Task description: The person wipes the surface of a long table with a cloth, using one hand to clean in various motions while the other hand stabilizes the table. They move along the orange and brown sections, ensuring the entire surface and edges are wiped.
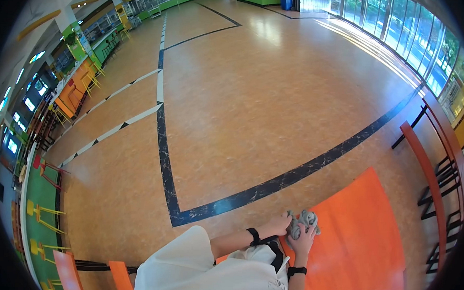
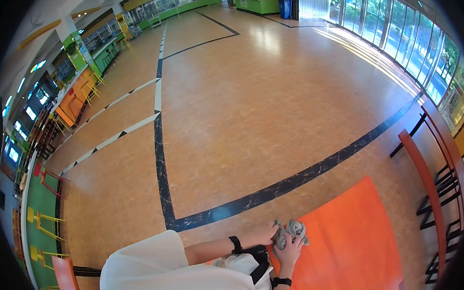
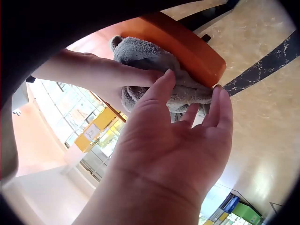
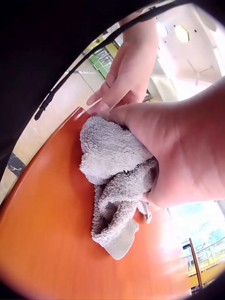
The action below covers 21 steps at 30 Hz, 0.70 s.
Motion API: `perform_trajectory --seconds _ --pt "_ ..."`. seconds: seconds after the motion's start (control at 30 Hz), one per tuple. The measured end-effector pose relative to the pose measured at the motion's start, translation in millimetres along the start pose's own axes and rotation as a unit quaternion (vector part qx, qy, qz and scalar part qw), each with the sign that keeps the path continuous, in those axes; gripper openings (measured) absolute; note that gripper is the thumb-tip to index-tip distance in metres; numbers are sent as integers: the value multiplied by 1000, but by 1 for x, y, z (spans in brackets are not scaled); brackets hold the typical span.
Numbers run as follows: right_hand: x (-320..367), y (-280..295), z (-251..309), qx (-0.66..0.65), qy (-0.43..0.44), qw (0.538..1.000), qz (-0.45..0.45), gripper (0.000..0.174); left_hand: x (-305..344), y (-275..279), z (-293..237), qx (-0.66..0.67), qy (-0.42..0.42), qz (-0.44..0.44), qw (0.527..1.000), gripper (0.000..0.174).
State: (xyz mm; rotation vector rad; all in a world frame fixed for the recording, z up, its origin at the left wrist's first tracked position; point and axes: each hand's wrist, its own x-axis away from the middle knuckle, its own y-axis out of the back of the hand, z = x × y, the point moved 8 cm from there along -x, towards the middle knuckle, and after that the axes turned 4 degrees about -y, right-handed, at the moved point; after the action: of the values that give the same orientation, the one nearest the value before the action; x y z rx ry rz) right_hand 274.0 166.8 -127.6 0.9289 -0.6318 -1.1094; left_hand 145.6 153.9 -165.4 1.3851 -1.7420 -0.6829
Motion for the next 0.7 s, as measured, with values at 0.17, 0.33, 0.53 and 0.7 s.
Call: perform_trajectory --seconds 0.17,0.33,0.53,0.7 --pt "4 8 -3 -8 17 1000 -24 60 -3 -4 1 23 -20 -12 999 54" --pt "2 10 -17 -38 -7 999 -21 60 -9 -7 9 111 -13 -29 993 55" --pt "9 28 -47 -36 -104 992 -66 57 -26 -20 23 147 -16 -255 955 53" --pt "36 58 -120 -37 -188 972 -133 55 -49 -44 15 88 53 -134 986 49"
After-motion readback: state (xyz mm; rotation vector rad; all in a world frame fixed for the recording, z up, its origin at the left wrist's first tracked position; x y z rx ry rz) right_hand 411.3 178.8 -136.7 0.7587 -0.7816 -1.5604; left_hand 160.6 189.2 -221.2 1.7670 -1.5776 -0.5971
